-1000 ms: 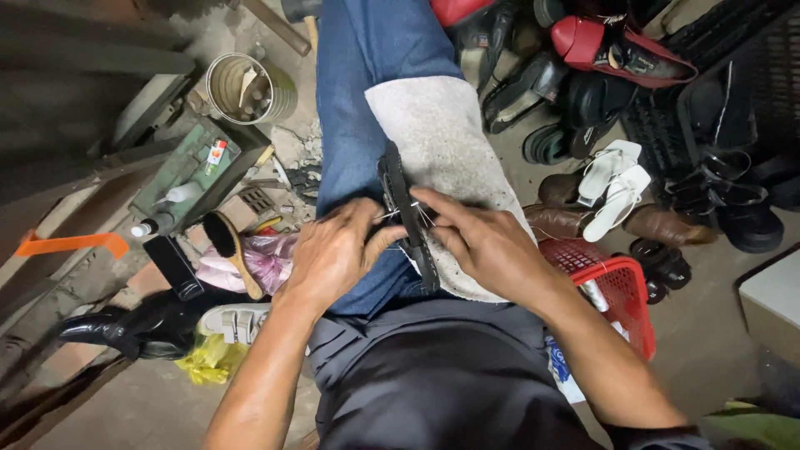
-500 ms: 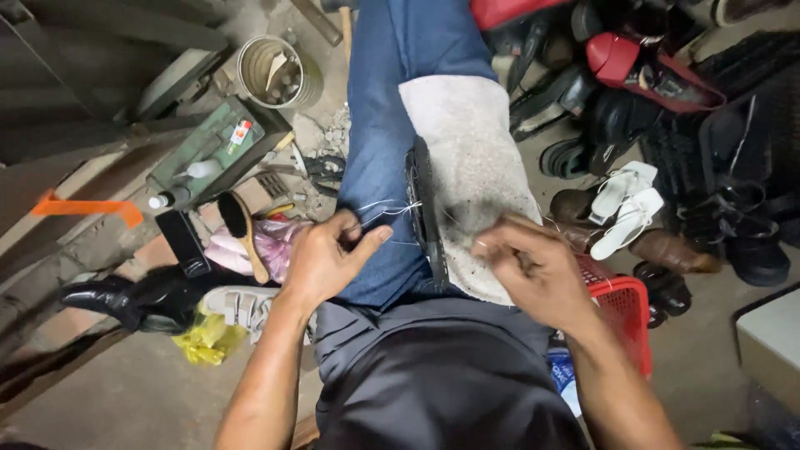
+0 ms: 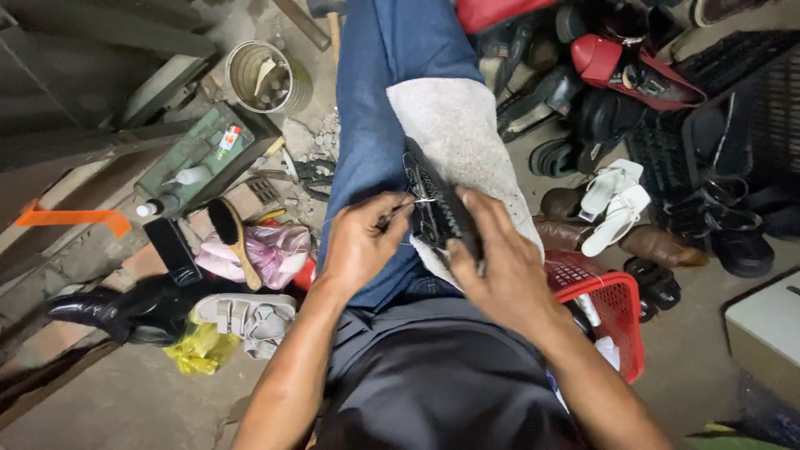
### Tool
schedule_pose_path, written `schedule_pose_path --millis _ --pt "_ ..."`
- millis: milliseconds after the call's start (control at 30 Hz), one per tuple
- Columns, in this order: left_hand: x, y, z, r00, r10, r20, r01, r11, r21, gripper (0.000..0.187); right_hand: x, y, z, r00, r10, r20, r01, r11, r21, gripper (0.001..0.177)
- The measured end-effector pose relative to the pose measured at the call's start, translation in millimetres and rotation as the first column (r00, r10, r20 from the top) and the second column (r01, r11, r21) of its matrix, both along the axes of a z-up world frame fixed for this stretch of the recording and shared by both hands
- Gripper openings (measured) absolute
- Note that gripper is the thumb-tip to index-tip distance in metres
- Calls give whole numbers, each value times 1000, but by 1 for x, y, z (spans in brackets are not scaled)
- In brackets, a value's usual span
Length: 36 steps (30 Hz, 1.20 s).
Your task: The person sits on the floor and sews a black shoe using a needle and thread. They repeatedly push the needle through the shoe's sole and pull the thread tight to secure the stitching.
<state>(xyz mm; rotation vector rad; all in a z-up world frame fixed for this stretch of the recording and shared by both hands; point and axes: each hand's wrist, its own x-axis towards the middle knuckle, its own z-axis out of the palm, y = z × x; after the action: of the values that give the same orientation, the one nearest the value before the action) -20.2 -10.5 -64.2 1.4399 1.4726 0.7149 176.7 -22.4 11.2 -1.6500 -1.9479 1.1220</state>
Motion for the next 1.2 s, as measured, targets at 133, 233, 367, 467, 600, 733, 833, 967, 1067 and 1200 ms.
schedule_pose_path --millis 133,233,367,467,600,733,833,967,1067,1200 --pt "3 0 0 934 45 356 24 982 -186 14 31 -2 -27 994 43 97 -43 999 0 42" --pt "-7 2 25 908 -91 408 183 964 -193 13 29 -5 -38 984 62 167 -61 998 -11 37" --pt "-10 -1 51 951 -273 -143 242 949 -205 20 34 -15 -63 974 45 223 -65 994 87 36" --pt "12 -16 58 924 -165 -344 184 983 22 22 27 -15 -68 970 52 239 -103 973 205 33" --pt "33 -27 61 930 -52 -364 179 929 324 24 19 -17 -59 982 54 180 -105 954 282 30" --pt "19 -32 38 931 -13 -364 143 932 332 33 27 -20 -65 985 34 167 -83 952 293 33" --pt "15 -30 24 847 -14 -532 104 984 141 36 27 -19 -64 994 17 112 -47 961 272 34" --pt "27 -19 29 933 -51 -356 44 999 -27 18 37 -26 -71 989 19 149 -58 963 262 32" --pt "38 -17 8 989 44 -142 -54 996 -71 15 40 -23 -71 985 1 172 -48 961 272 32" --pt "32 -20 -7 964 84 251 -21 970 -244 8 45 -17 -73 983 -19 181 -28 967 254 36"
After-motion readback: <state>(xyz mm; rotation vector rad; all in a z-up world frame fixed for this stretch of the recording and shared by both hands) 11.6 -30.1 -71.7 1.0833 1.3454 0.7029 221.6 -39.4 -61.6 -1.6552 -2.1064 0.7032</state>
